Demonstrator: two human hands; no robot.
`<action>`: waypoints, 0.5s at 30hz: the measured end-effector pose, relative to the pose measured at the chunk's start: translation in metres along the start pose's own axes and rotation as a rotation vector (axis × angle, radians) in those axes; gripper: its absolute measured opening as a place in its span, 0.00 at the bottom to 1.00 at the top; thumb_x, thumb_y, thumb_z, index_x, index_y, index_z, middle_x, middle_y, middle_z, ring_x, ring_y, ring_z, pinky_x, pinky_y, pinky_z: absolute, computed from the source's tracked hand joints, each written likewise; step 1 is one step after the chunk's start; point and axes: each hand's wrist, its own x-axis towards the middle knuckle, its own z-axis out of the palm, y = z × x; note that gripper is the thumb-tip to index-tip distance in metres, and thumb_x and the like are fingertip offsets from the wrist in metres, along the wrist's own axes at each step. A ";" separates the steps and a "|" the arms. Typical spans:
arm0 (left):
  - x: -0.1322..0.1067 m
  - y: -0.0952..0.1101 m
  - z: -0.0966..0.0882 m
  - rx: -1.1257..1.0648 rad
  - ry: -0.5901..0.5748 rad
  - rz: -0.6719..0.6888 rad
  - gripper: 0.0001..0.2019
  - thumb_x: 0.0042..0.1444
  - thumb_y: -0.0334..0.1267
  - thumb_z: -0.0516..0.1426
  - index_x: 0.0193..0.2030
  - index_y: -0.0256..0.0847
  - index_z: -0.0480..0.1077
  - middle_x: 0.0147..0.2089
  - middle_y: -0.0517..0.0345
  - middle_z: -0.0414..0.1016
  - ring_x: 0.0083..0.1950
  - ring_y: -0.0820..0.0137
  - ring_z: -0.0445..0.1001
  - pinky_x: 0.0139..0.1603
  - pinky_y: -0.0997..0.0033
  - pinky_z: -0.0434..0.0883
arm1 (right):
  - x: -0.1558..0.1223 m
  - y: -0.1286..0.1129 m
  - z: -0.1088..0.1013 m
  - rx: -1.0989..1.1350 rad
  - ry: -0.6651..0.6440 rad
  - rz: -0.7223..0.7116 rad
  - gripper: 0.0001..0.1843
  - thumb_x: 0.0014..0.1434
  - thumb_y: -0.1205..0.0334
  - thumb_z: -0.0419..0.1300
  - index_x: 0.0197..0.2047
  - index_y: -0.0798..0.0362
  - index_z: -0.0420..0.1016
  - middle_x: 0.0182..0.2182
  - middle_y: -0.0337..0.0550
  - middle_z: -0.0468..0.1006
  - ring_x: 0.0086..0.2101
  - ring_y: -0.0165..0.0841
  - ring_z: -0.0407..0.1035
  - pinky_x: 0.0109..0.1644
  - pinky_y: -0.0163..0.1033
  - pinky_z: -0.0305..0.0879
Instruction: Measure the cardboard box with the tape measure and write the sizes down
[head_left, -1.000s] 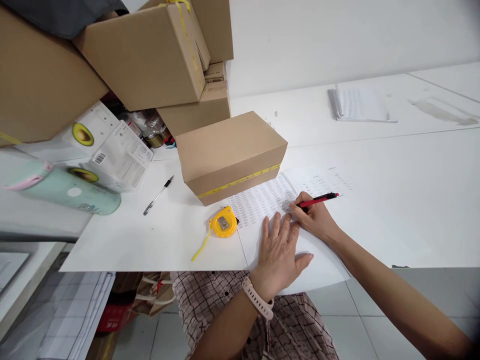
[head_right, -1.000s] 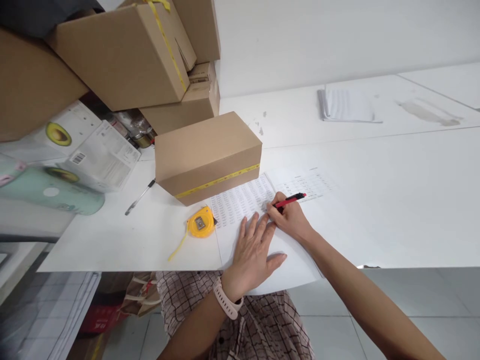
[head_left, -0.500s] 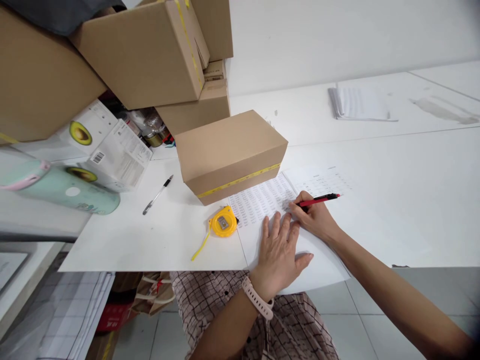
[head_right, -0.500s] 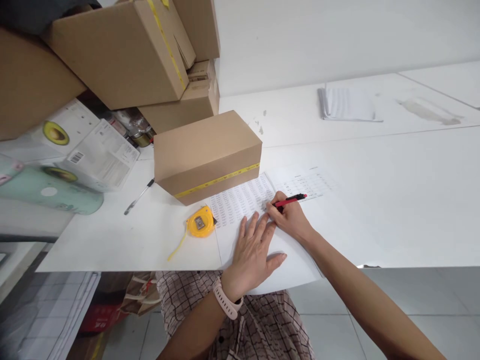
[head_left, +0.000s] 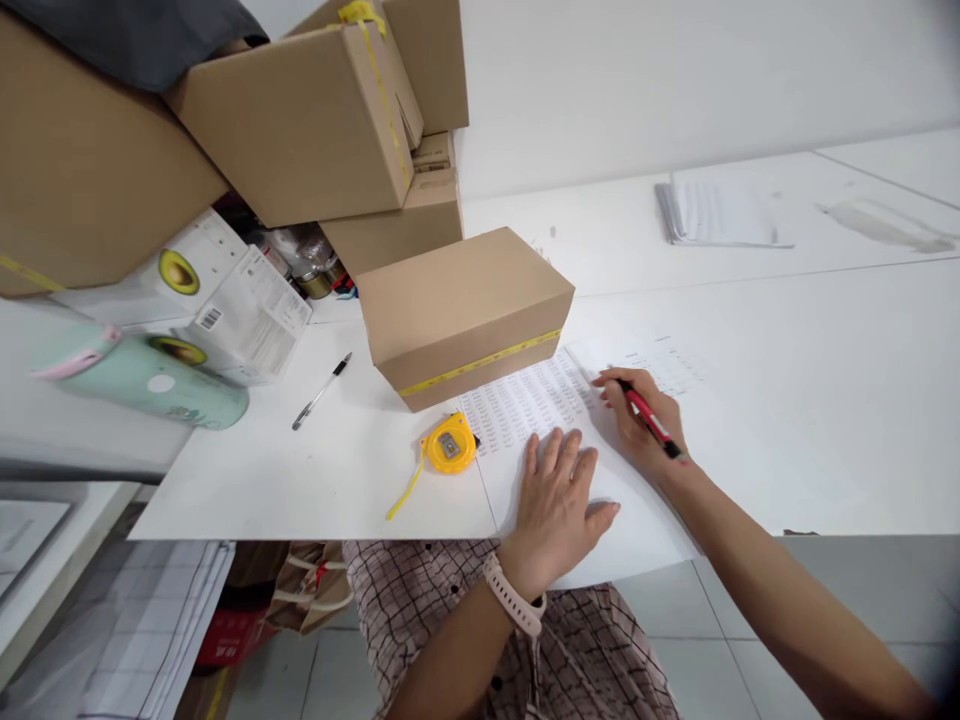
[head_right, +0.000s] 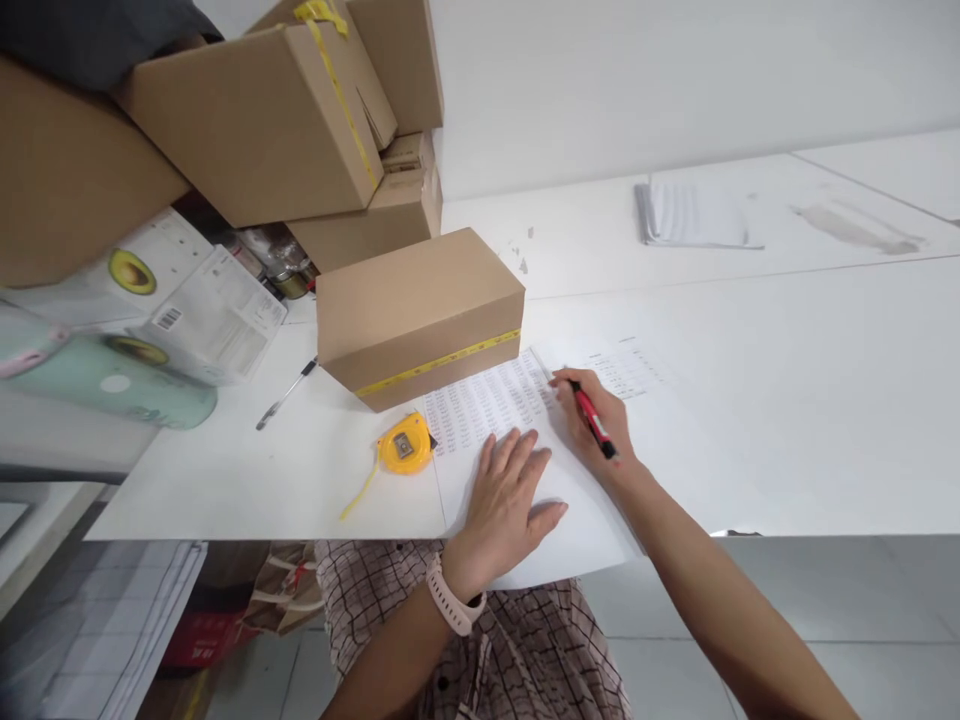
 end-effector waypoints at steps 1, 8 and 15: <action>-0.003 -0.002 -0.004 -0.039 0.092 0.007 0.19 0.68 0.45 0.58 0.61 0.38 0.70 0.67 0.43 0.73 0.70 0.51 0.68 0.71 0.44 0.67 | 0.001 0.005 -0.005 -0.088 0.048 -0.048 0.12 0.68 0.57 0.53 0.51 0.47 0.74 0.42 0.45 0.81 0.38 0.39 0.75 0.44 0.45 0.70; -0.028 -0.051 -0.048 0.099 0.498 -0.218 0.16 0.64 0.35 0.60 0.57 0.40 0.70 0.64 0.40 0.73 0.67 0.50 0.67 0.67 0.41 0.68 | 0.005 0.038 -0.023 -0.691 -0.002 -0.086 0.24 0.60 0.73 0.51 0.51 0.48 0.81 0.46 0.53 0.82 0.51 0.51 0.69 0.48 0.53 0.64; -0.032 -0.096 -0.058 0.068 0.313 -0.515 0.29 0.57 0.39 0.64 0.65 0.43 0.65 0.63 0.40 0.72 0.66 0.45 0.68 0.64 0.36 0.67 | 0.009 0.019 -0.017 -0.608 0.128 -0.036 0.28 0.60 0.74 0.50 0.59 0.52 0.79 0.49 0.57 0.82 0.50 0.52 0.70 0.52 0.58 0.64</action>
